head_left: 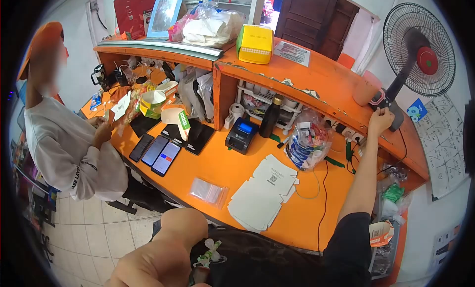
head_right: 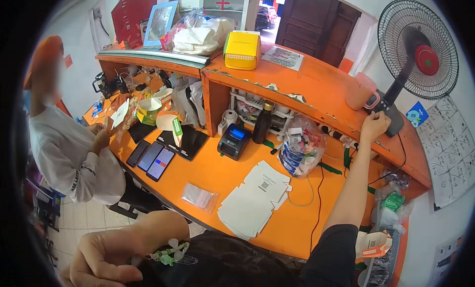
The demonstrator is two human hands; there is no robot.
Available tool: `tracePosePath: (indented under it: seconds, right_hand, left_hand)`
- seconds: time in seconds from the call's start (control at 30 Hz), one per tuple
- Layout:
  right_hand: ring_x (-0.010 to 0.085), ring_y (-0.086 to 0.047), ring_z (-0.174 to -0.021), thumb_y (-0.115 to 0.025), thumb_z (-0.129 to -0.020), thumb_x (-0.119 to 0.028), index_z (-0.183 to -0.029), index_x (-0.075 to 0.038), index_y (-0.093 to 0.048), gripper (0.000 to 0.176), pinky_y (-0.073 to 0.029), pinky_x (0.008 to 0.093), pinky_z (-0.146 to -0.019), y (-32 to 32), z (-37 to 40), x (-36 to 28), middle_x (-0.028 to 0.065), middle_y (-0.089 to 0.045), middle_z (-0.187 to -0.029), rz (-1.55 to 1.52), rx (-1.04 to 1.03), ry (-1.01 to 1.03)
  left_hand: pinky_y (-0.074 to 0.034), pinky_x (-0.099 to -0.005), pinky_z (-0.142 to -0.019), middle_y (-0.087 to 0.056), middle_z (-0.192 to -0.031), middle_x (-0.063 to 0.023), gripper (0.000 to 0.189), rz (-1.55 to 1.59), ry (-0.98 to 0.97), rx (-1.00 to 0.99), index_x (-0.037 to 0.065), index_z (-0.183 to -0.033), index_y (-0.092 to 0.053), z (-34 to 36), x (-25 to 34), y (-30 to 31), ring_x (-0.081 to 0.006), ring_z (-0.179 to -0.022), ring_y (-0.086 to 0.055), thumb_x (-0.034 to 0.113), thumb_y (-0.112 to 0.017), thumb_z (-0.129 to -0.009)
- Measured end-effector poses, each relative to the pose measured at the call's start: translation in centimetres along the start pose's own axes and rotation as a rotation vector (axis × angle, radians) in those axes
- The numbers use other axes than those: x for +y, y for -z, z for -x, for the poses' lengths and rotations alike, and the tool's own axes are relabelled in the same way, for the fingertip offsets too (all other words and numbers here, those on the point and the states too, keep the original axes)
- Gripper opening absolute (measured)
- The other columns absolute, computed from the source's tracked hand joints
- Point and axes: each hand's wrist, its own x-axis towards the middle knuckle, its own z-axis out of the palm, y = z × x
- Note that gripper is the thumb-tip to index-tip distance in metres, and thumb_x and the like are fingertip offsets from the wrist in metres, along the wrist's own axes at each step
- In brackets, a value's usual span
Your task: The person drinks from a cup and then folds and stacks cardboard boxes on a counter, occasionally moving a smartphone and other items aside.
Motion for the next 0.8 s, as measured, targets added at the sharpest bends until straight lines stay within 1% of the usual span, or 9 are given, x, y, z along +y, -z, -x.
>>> tracePosePath:
  seconds: [0.03,0.1,0.23,0.33,0.4,0.57,0.67,0.77,0.8]
  right_hand:
    - [0.027,-0.042,-0.067,-0.061,-0.066,0.0,-0.059,0.0,-0.038,0.024,-0.036,0.0355,-0.063,0.0,0.0,0.1,0.0115,-0.04,-0.067,0.006,0.001,0.013]
    - [0.027,-0.042,-0.066,-0.06,-0.065,0.001,-0.059,0.0,-0.037,0.024,-0.036,0.0354,-0.062,-0.1,0.0,0.2,0.0114,-0.04,-0.068,0.014,-0.006,0.013]
    - [0.027,-0.043,-0.063,-0.06,-0.064,0.003,-0.059,0.0,-0.037,0.023,-0.037,0.0353,-0.06,-0.5,0.0,0.6,0.0112,-0.041,-0.068,-0.004,0.005,0.028]
    - [0.0267,-0.043,-0.062,-0.059,-0.064,0.003,-0.059,0.0,-0.038,0.022,-0.037,0.0348,-0.059,-0.3,0.1,0.4,0.0111,-0.041,-0.069,0.025,0.0,0.023]
    - [0.0267,-0.043,-0.061,-0.059,-0.064,0.003,-0.059,0.0,-0.038,0.022,-0.037,0.0349,-0.058,-0.2,0.2,0.4,0.011,-0.041,-0.068,0.005,0.004,0.022]
    - [0.0261,-0.043,-0.059,-0.058,-0.065,0.002,-0.06,0.0,-0.039,0.02,-0.037,0.0345,-0.056,-0.2,0.1,0.3,0.0103,-0.041,-0.067,0.004,-0.019,0.036]
    - [0.0241,-0.043,-0.056,-0.059,-0.065,0.0,-0.059,0.0,-0.039,0.021,-0.037,0.0336,-0.054,-0.3,0.0,0.0,0.0092,-0.041,-0.065,-0.054,-0.017,0.101]
    - [0.0209,-0.041,-0.053,-0.06,-0.067,-0.003,-0.057,0.0,-0.038,0.025,-0.035,0.0319,-0.052,0.0,-0.1,-0.8,0.0079,-0.039,-0.061,-0.181,-0.046,0.113]
    - [0.0189,-0.038,-0.051,-0.059,-0.071,-0.009,-0.057,0.0,-0.038,0.027,-0.034,0.0308,-0.05,0.0,-0.1,-0.9,0.0075,-0.038,-0.057,-0.218,-0.033,0.11]
  left_hand:
    - [-0.039,-0.0233,-0.033,-0.043,-0.066,-0.0077,0.026,-0.001,0.002,0.001,-0.002,-0.105,-0.047,-0.1,-0.4,-0.2,-0.0131,-0.045,-0.041,0.0,-0.04,-0.08]
    - [-0.039,-0.023,-0.033,-0.042,-0.068,-0.0079,0.028,-0.057,-0.18,0.069,-0.004,-0.104,-0.046,-0.5,-1.5,-0.6,-0.0124,-0.044,-0.04,-0.006,-0.042,-0.076]
    - [-0.039,-0.0222,-0.032,-0.042,-0.074,-0.0081,0.029,-0.06,-0.043,0.07,-0.007,-0.1,-0.048,0.0,-0.3,-0.6,-0.0116,-0.046,-0.04,-0.011,-0.043,-0.072]
    - [-0.039,-0.0216,-0.032,-0.042,-0.077,-0.0079,0.029,-0.021,-0.114,0.064,-0.007,-0.098,-0.049,-0.1,-1.1,-0.5,-0.0114,-0.047,-0.041,-0.013,-0.043,-0.07]
    - [-0.039,-0.021,-0.032,-0.041,-0.074,-0.0072,0.029,-0.034,-0.178,0.096,-0.007,-0.098,-0.05,-0.3,-1.5,-0.7,-0.0114,-0.047,-0.04,-0.011,-0.044,-0.07]
    - [-0.039,-0.0206,-0.031,-0.04,-0.072,-0.0069,0.026,-0.044,-0.136,0.077,-0.008,-0.095,-0.05,-0.2,-0.7,-0.5,-0.0107,-0.047,-0.04,-0.01,-0.045,-0.07]
    - [-0.038,-0.0203,-0.031,-0.04,-0.072,-0.007,0.024,-0.056,-0.126,0.086,-0.008,-0.093,-0.051,-0.2,-0.8,-0.5,-0.0102,-0.047,-0.04,-0.01,-0.045,-0.069]
    - [-0.039,-0.0203,-0.032,-0.04,-0.072,-0.0072,0.024,-0.039,-0.142,0.092,-0.007,-0.093,-0.051,-0.2,-0.9,-0.5,-0.0101,-0.047,-0.04,-0.011,-0.045,-0.07]
    - [-0.039,-0.0204,-0.032,-0.04,-0.073,-0.0073,0.025,-0.034,-0.15,0.088,-0.007,-0.094,-0.05,-0.1,-0.9,-0.5,-0.0102,-0.047,-0.04,-0.011,-0.045,-0.07]
